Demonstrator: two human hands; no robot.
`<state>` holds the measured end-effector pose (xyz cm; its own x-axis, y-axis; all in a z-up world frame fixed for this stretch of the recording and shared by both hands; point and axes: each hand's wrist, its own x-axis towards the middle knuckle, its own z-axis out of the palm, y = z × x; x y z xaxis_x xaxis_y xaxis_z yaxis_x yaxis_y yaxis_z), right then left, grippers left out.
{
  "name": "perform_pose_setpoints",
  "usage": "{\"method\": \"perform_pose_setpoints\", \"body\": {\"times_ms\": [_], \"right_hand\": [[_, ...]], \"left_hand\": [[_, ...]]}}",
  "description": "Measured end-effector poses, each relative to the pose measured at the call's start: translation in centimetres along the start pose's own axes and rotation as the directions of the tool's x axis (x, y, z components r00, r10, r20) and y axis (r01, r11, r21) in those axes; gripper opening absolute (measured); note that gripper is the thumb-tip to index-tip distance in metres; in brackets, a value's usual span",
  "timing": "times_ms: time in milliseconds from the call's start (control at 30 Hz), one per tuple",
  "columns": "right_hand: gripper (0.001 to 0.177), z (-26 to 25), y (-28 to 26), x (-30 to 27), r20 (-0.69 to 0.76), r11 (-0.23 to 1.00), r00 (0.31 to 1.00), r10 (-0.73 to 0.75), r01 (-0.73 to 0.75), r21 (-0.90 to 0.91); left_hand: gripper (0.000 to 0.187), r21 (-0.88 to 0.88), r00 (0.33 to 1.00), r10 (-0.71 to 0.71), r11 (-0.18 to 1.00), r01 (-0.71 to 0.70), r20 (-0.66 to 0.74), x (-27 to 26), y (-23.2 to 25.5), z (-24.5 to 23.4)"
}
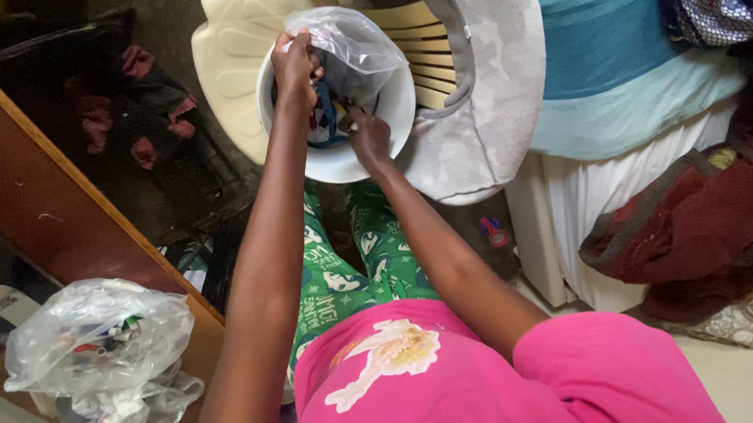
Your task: The person sits on the floor and sorts through a white bucket containing various thread spools and sewing supplies. They pick up individual spools, examine them, and place them back into the bucket or into a plastic bag within the bucket.
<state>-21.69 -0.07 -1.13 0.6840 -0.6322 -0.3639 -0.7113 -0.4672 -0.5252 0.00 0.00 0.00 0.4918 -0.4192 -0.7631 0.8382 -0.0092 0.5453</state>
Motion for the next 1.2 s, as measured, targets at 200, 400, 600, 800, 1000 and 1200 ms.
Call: {"method": "perform_pose_setpoints", "body": {"times_ms": [200, 400, 600, 800, 1000, 1200], "right_hand": [[0.01, 0.9, -2.2, -0.1, 0.125, 0.927, 0.964, -0.236, 0.261, -0.27], [0.018, 1.8, -4.0, 0.5, 0.191, 0.78, 0.854, -0.484, 0.52, -0.348], [0.001, 2.3, -3.1, 0.2, 0.285, 0.866, 0.879, -0.382, 0.448, -0.221], [0.054, -2.4, -3.0, -1.0, 0.371, 0.991, 0.921, -0.117, 0.085, 0.101], [0.045, -18.5, -4.5, -2.6, 0.472, 0.753, 0.872, -0.127, -0.225, 0.619], [0.057, -16.6, -4.8, 2.1, 0.481, 0.773, 0.877, 0.023, -0.321, 0.547]], "left_hand": [[0.017, 0.298, 0.999, 0.035, 0.954, -0.042, 0.026, -4.9, 2.9, 2.4], [0.02, 0.313, 0.998, 0.034, 0.948, -0.051, 0.059, -7.1, 3.3, 0.9], [0.019, 0.472, 0.986, 0.133, 0.866, -0.167, 0.105, -7.9, 3.9, -0.1], [0.023, 0.573, 0.817, 0.468, 0.587, -0.572, 0.336, -9.0, 2.8, -0.9], [0.02, 0.627, 0.836, 0.46, 0.565, -0.536, 0.3, -12.4, 0.9, -1.3], [0.025, 0.57, 0.81, 0.492, 0.582, -0.58, 0.321, -15.4, 0.5, -0.1]]}}
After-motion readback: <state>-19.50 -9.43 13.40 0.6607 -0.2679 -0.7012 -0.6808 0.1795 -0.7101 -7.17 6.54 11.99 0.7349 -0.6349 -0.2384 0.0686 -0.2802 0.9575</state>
